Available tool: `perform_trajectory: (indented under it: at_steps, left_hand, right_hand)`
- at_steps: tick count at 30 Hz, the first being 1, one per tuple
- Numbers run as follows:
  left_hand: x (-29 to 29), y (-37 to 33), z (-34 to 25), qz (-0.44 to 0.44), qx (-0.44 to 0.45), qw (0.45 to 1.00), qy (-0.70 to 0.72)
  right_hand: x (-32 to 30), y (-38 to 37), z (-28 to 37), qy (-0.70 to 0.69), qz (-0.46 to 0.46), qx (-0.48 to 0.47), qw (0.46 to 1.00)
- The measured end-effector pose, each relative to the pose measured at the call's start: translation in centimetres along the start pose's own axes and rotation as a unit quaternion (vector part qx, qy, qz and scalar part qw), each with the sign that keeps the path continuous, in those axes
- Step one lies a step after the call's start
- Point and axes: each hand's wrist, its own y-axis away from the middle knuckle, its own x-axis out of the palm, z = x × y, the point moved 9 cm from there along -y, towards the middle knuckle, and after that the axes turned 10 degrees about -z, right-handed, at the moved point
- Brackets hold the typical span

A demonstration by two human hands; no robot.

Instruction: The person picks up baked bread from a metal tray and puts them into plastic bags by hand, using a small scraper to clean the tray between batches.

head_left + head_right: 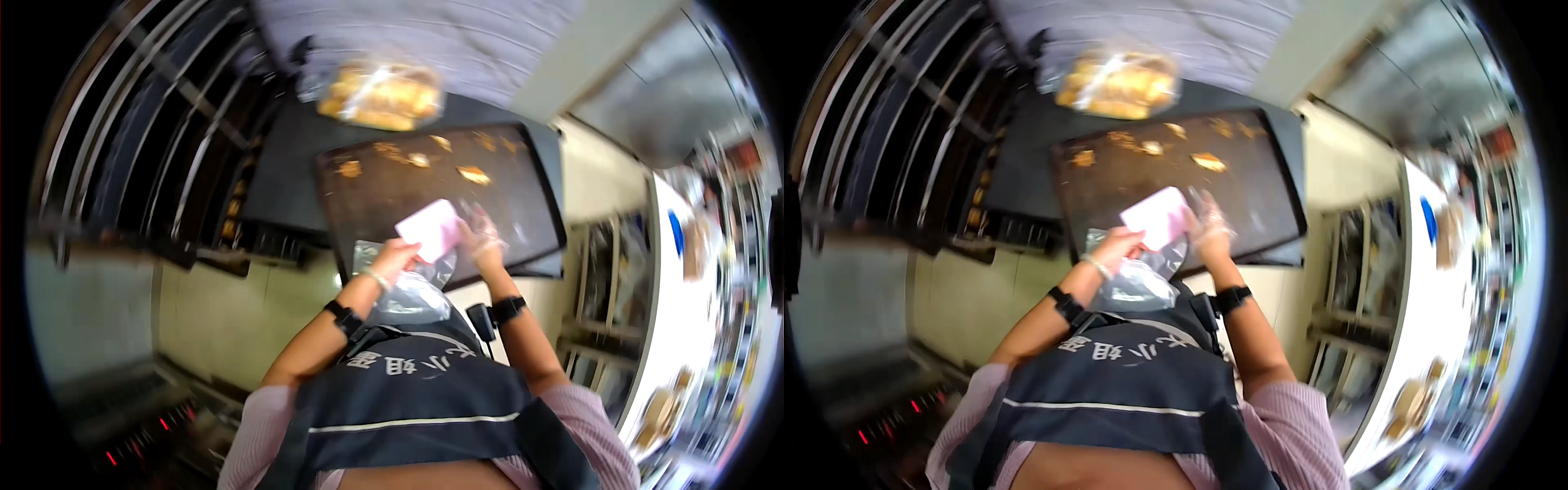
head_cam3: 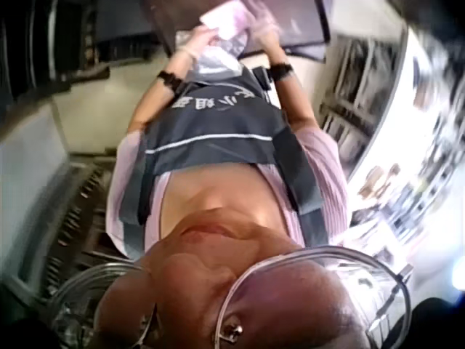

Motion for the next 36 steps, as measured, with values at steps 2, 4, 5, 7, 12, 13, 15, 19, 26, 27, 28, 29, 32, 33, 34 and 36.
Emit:
perform_trajectory:
  at_steps: [2, 4, 5, 7, 12, 13, 15, 19, 26, 27, 28, 29, 32, 33, 34, 36]
  left_hand:
    - [0.8, -0.6, 0.5, -0.028, -0.034, 0.999, -0.008]
    - [0.6, 0.7, -1.3, -0.023, -0.015, 0.999, -0.040]
    - [-0.1, 1.2, -1.7, -0.042, -0.013, 0.997, -0.057]
    - [-3.4, 2.2, -1.7, -0.104, -0.001, 0.994, 0.034]
    - [-16.1, 12.7, -1.2, -0.308, -0.009, 0.940, 0.144]
    - [-20.5, 15.6, 0.9, -0.342, -0.015, 0.927, 0.156]
    - [-26.5, 22.5, 2.0, -0.415, 0.032, 0.903, 0.104]
    - [-39.1, 31.4, 8.8, -0.532, -0.047, 0.844, -0.059]
    - [-61.8, 20.0, 23.1, -0.635, -0.005, 0.768, -0.079]
    - [-64.4, 17.4, 25.2, -0.644, -0.018, 0.758, -0.099]
    - [-64.9, 14.1, 26.6, -0.627, -0.031, 0.778, -0.012]
    - [-64.8, 10.3, 26.4, -0.610, -0.039, 0.788, 0.071]
    - [-64.8, 5.0, 23.6, -0.603, -0.095, 0.792, 0.005]
    - [-64.8, 3.8, 22.8, -0.599, -0.106, 0.793, -0.009]
    - [-64.7, 3.2, 21.7, -0.613, -0.101, 0.783, -0.023]
    - [-67.4, -0.5, 24.8, -0.571, 0.016, 0.819, 0.048]
  right_hand:
    - [2.1, -1.4, -4.2, -0.200, 0.050, 0.099, 0.974]
    - [2.4, -2.6, -5.2, -0.217, 0.076, 0.141, 0.963]
    - [2.6, -3.4, -5.8, -0.189, 0.084, 0.155, 0.966]
    - [3.4, -5.2, -7.5, -0.211, 0.106, 0.132, 0.963]
    - [1.8, -6.3, -9.4, -0.068, 0.175, 0.056, 0.981]
    - [1.7, -6.4, -10.4, -0.033, 0.171, 0.040, 0.984]
    - [0.8, -5.8, -8.9, 0.075, 0.152, -0.025, 0.985]
    - [-1.8, -3.6, -2.4, 0.328, -0.033, -0.247, 0.911]
    - [4.0, 7.0, 11.3, 0.155, -0.053, -0.373, 0.913]
    - [5.1, 9.7, 13.6, 0.146, -0.040, -0.385, 0.911]
    - [6.6, 12.9, 15.0, 0.185, -0.027, -0.415, 0.891]
    - [8.5, 15.4, 15.8, 0.214, -0.016, -0.443, 0.870]
    - [14.7, 21.4, 18.1, 0.260, 0.125, -0.488, 0.824]
    - [16.6, 22.6, 18.5, 0.278, 0.168, -0.480, 0.815]
    - [18.3, 23.5, 18.4, 0.278, 0.198, -0.489, 0.803]
    - [21.7, 24.6, 18.8, 0.242, 0.273, -0.502, 0.784]
